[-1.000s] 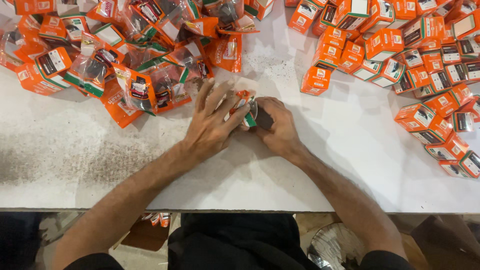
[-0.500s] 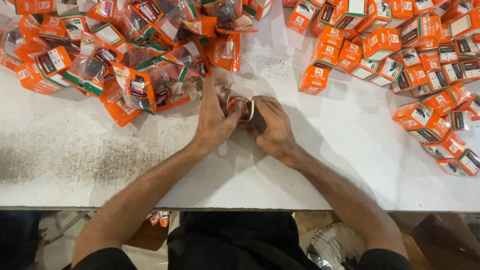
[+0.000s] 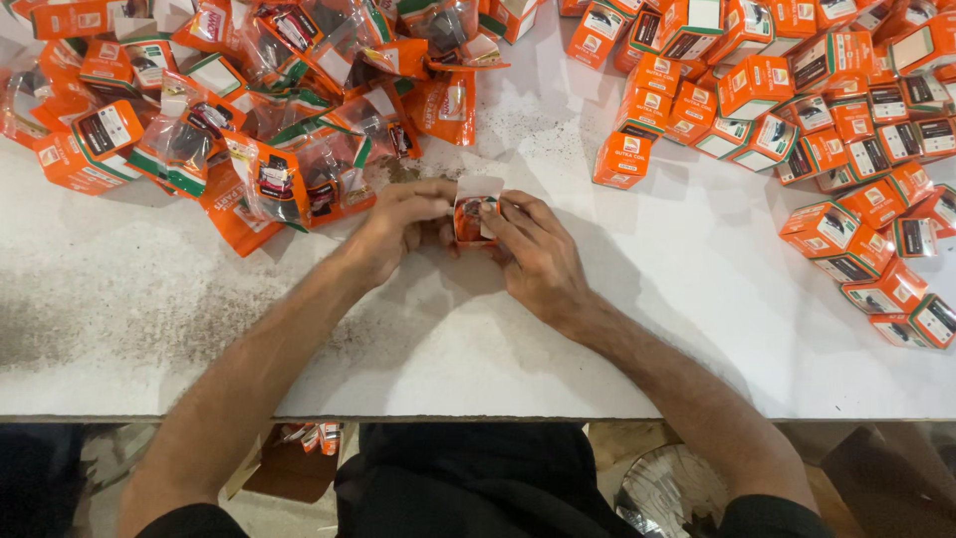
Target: The person picks up a small orange cardboard box, places a plastic-wrapped product inside, folds the box flaps closed, and tosses the finished box onto a pile on the table, repeating this packing cycle continuously.
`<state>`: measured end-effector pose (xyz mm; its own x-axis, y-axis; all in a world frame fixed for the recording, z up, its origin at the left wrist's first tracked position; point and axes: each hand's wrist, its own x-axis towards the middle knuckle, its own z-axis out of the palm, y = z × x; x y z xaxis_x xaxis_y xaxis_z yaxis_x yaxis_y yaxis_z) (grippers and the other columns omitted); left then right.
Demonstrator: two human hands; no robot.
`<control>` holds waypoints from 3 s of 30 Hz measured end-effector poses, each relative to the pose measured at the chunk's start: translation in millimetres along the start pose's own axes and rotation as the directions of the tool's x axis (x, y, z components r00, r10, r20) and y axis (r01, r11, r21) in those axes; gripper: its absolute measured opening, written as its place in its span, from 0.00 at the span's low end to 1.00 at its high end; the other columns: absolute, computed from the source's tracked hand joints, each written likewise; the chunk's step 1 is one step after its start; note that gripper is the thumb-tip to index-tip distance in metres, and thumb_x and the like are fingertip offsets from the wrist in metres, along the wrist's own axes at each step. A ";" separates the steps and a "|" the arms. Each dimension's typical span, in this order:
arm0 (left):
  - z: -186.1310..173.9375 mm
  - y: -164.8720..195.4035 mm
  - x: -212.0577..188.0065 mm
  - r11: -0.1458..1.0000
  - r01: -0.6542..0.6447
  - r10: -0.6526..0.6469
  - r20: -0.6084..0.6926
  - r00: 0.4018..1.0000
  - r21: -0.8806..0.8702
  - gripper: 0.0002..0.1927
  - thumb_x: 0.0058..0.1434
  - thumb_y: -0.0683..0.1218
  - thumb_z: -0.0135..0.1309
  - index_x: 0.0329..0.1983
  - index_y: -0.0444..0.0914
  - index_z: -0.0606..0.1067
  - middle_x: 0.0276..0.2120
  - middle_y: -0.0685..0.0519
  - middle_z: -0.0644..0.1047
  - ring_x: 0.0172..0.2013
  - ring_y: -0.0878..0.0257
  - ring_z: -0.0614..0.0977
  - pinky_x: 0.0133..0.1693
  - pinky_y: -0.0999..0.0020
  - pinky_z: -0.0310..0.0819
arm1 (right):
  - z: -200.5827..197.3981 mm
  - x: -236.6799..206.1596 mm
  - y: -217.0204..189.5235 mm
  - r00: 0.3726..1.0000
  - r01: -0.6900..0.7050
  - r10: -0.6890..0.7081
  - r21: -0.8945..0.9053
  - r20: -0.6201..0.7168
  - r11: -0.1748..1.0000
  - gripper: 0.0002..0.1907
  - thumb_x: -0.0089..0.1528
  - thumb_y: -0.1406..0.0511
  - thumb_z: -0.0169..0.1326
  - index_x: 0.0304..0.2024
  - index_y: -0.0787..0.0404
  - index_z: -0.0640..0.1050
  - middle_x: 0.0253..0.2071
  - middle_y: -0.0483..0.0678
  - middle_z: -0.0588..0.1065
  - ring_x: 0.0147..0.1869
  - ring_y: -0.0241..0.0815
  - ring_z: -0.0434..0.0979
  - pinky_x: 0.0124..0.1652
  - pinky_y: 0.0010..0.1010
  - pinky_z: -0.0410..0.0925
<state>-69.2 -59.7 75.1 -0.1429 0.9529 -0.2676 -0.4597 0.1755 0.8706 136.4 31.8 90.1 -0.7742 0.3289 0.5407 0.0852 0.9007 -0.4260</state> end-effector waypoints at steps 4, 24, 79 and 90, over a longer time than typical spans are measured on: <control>1.5 -0.4 5.4 0.978 -0.093 0.103 -0.044 0.994 0.186 0.05 0.67 0.39 0.58 0.42 0.31 0.77 0.31 0.52 0.77 0.28 0.68 0.76 0.30 0.68 0.75 | -0.4 0.7 4.5 0.999 -0.009 0.010 -0.007 0.049 1.000 0.30 0.50 0.78 0.64 0.55 0.66 0.76 0.53 0.56 0.79 0.66 0.58 0.72 0.59 0.43 0.71; 15.0 -9.3 -20.4 0.148 -0.672 0.616 0.464 0.637 0.726 0.10 0.65 0.39 0.62 0.47 0.36 0.74 0.65 0.45 0.73 0.67 0.44 0.74 0.64 0.56 0.75 | 1.0 -9.4 10.4 0.955 -0.294 0.268 0.283 0.127 0.913 0.31 0.55 0.77 0.64 0.55 0.65 0.62 0.60 0.62 0.74 0.62 0.62 0.78 0.56 0.43 0.73; 18.8 3.3 -22.8 -0.478 -0.535 0.668 0.683 0.293 0.697 0.27 0.55 0.38 0.64 0.59 0.36 0.73 0.49 0.46 0.77 0.56 0.48 0.77 0.59 0.44 0.72 | 5.6 0.9 30.6 0.904 -0.426 0.395 0.411 0.164 0.806 0.27 0.54 0.72 0.67 0.56 0.64 0.76 0.50 0.50 0.79 0.53 0.39 0.80 0.53 0.32 0.74; 40.2 12.8 -18.8 -0.137 -0.433 0.717 0.391 0.577 0.891 0.14 0.64 0.47 0.61 0.49 0.37 0.80 0.71 0.31 0.58 0.72 0.31 0.54 0.68 0.30 0.44 | 5.1 4.2 22.0 0.937 -0.348 0.340 0.301 0.082 0.888 0.30 0.53 0.76 0.62 0.59 0.63 0.74 0.53 0.56 0.76 0.56 0.54 0.80 0.52 0.39 0.73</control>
<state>-37.1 -65.5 107.8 -0.0698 0.7725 0.6311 0.9057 -0.2162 0.3648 131.9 51.5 79.4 -0.7479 0.5908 0.3026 0.1561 0.5997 -0.7848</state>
